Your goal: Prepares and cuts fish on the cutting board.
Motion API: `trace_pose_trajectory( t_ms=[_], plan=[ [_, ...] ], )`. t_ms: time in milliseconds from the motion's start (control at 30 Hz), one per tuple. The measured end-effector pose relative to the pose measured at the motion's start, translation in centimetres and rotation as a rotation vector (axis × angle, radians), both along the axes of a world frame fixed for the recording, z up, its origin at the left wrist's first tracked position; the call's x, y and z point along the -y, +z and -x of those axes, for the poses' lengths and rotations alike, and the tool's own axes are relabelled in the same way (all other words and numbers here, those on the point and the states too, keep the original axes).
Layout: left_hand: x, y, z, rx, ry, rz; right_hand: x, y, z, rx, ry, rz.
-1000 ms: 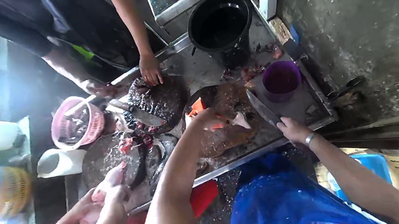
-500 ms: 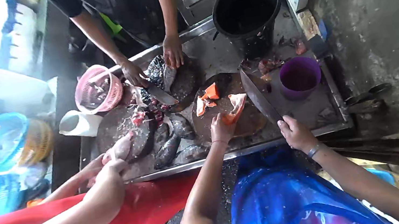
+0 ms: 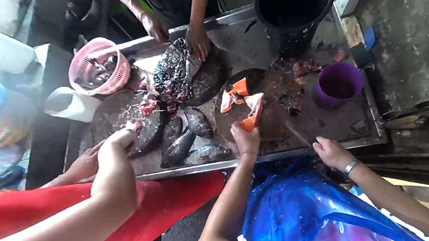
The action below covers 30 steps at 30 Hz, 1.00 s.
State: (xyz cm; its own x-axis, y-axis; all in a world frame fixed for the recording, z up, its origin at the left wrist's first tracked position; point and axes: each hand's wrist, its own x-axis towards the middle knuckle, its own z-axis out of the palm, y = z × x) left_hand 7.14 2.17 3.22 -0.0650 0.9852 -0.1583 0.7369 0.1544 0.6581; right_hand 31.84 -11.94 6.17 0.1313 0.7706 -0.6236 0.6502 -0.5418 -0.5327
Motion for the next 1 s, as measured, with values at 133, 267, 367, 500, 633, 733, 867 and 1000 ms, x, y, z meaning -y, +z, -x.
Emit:
trace_pose_trajectory(
  t_ms=[133,267,367,500,633,733,867,1000],
  plan=[
    [-0.3,3.4,-0.8,0.0,-0.157,0.144,2.0,0.1,-0.6,-0.122,-0.311,-0.073],
    [-7.4,3.1,0.2,-0.33,-0.461,0.008,4.6,-0.2,-0.5,-0.095,-0.394,-0.152],
    [-11.1,1.4,-1.7,-0.533,-0.691,0.07,5.5,0.3,0.6,-0.083,-0.359,-0.177],
    [-12.8,2.0,-2.0,-0.43,-0.718,0.179,6.0,2.1,2.5,-0.083,-0.214,-0.16],
    [-9.2,2.7,2.6,-0.161,-0.449,0.169,5.6,3.0,3.9,-0.049,-0.156,-0.188],
    [-3.2,0.9,5.0,0.033,-0.163,0.159,4.2,3.3,4.9,0.022,-0.117,-0.208],
    [0.8,-0.8,4.0,0.158,0.05,0.191,1.0,3.7,6.8,0.097,0.0,-0.235],
    [2.9,-0.3,3.0,0.269,0.105,0.207,-2.1,3.3,9.2,0.203,0.128,-0.261]
  ],
)
